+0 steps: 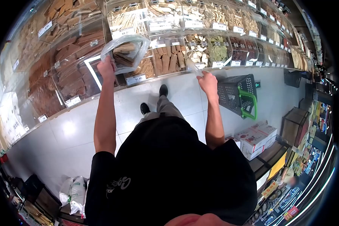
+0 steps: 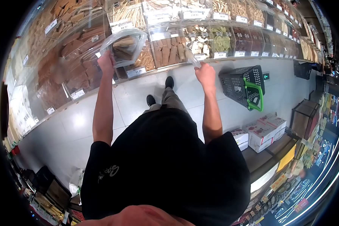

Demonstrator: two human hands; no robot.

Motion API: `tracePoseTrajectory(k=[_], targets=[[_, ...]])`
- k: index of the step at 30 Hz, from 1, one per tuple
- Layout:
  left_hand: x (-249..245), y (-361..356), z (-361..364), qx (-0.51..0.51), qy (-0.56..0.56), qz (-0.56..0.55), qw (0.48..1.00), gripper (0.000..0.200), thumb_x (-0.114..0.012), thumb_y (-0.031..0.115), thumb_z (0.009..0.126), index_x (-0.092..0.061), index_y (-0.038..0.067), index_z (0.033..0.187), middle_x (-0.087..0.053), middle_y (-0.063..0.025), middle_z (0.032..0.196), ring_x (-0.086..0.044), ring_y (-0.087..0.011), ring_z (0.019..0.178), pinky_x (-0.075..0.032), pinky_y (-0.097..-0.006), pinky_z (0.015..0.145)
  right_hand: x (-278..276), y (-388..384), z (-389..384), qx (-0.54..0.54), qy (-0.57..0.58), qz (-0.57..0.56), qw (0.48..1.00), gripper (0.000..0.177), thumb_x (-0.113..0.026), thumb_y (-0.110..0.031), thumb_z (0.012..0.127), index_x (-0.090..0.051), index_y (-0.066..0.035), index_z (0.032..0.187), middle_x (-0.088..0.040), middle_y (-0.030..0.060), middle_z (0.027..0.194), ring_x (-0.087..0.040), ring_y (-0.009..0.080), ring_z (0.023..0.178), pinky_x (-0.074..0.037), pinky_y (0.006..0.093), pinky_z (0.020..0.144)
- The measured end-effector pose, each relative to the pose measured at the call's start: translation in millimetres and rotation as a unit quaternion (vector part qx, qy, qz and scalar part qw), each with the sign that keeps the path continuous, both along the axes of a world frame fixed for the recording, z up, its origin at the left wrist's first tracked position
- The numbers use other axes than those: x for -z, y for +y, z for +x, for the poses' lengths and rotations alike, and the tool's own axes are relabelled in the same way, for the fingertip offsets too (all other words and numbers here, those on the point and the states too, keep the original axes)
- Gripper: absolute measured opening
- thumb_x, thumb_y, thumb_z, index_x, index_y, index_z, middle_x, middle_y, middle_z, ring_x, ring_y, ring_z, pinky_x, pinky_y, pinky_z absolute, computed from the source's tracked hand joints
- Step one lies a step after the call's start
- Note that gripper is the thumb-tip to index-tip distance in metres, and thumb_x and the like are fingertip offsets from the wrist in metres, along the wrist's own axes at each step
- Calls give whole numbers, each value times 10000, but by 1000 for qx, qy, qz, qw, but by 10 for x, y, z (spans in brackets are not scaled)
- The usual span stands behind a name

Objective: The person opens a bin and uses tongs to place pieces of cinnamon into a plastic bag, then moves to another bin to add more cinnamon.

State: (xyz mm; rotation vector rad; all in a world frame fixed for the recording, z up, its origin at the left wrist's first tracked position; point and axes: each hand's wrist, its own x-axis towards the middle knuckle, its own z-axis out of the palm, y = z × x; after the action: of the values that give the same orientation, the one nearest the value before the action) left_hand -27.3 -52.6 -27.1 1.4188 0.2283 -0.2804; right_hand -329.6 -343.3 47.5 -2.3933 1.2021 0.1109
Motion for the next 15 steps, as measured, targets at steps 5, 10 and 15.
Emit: tracePoseTrajectory(k=[5, 10, 15], targets=[[59, 25, 16, 13, -14, 9, 1000, 276, -604, 161, 881, -524, 15, 661, -472, -38, 526, -435, -132, 363, -293, -279, 320, -78, 233, 25, -54, 1, -48, 997, 344, -714, -259, 766, -677, -5, 996, -668, 249, 820, -653, 407, 838, -515, 474, 776], [63, 22, 14, 14, -10, -14, 1000, 283, -597, 171, 893, -524, 10, 672, -468, -37, 530, -433, -134, 362, -294, -284, 317, 51, 370, 169, -50, 8, -74, 996, 269, -700, -228, 775, -659, 16, 880, -666, 240, 784, -658, 397, 807, -521, 467, 755], [91, 11, 17, 11, -8, -11, 1000, 272, -595, 165, 895, -526, 8, 683, -473, -39, 534, -436, -137, 362, -296, -287, 315, 109, 447, 304, -43, 53, -100, 993, 231, -685, -208, 777, -655, 4, 864, -683, 213, 819, -672, 378, 807, -534, 450, 744]])
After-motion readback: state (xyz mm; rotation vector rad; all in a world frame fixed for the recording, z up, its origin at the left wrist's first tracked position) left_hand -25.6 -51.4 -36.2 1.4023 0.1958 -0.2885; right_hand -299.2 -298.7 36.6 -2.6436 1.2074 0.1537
